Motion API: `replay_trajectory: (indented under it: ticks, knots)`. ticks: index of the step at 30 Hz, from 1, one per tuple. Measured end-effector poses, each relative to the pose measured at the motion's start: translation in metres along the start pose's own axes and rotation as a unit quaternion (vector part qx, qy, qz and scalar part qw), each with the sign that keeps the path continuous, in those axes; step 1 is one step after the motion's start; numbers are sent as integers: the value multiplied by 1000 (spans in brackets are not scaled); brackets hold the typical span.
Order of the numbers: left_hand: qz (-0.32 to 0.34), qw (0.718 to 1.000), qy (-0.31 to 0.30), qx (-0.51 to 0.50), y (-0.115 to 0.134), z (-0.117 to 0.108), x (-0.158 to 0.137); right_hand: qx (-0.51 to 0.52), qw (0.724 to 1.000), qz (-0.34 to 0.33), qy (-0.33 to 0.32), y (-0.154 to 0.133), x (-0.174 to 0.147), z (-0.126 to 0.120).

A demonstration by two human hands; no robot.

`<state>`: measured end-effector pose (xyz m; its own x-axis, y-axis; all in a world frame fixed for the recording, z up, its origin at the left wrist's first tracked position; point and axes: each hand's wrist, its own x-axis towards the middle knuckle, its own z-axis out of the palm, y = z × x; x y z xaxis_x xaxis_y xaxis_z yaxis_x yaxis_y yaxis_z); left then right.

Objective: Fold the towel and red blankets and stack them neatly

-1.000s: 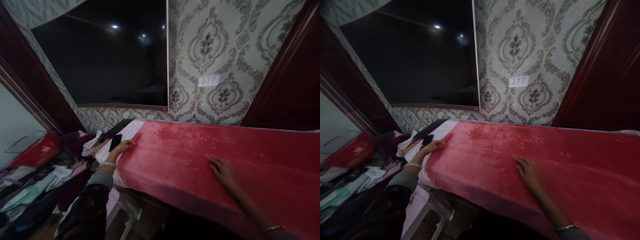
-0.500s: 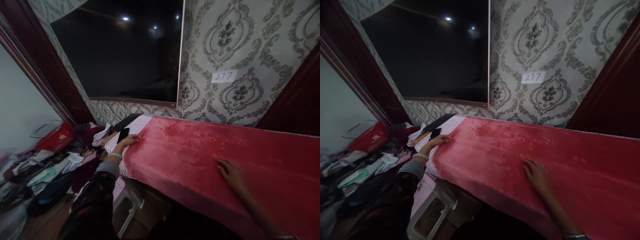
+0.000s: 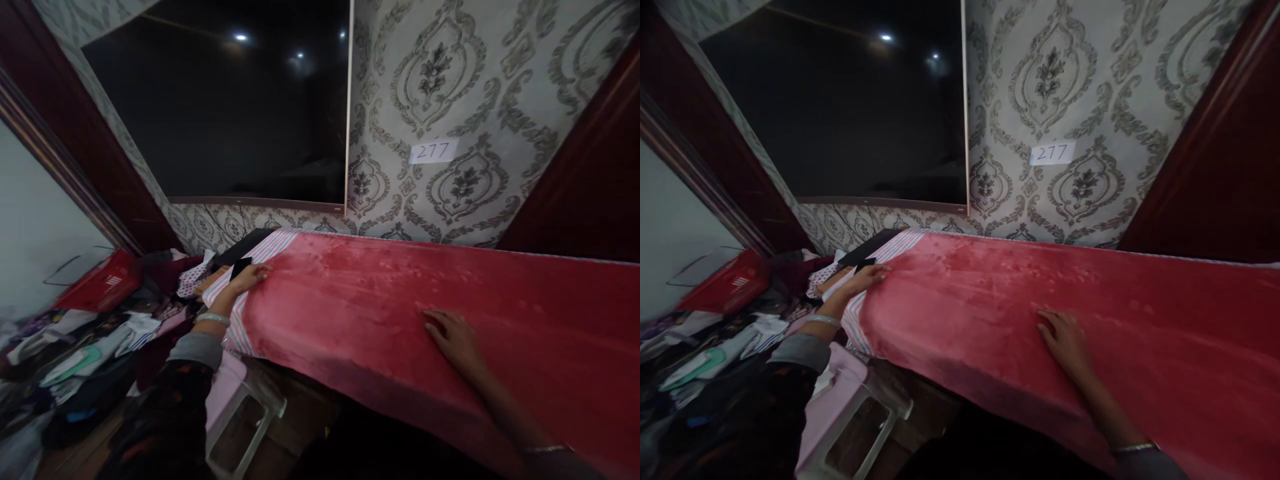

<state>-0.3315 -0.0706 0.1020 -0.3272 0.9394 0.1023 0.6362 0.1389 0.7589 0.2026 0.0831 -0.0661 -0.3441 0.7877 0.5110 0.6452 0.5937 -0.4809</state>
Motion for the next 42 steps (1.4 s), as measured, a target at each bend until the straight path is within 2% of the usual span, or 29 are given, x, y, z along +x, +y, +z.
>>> replay_trajectory:
  ticks: [4, 9, 16, 20, 24, 28, 38, 42]
  knots:
    - [19, 1000, 8, 2, 19, -14, -15, 54, 998, 9, 27, -6, 2, -6]
    - [29, 998, 48, 23, 43, -28, -30, 90, 995, 4, 36, -12, 2, -14]
    - [39, 991, 105, 68, 76, -40, -44, 85, 996, -18, -6, -13, -1, -24]
    - [63, 978, 162, 115, 98, -44, -51, 71, 997, -27, -8, -17, 2, -29]
    - [54, 967, 199, 147, 125, -47, -59, 62, 998, -16, -15, -25, 3, -32]
    - [45, 964, 208, 161, 143, -52, -62, 50, 999, -2, -13, -32, 3, -34]
    - [82, 959, 215, 163, 176, -60, -63, -1, 999, 29, -27, -56, 11, -28]
    - [87, 957, 211, 179, 184, -59, -63, 10, 999, 42, -2, -60, 9, -31]
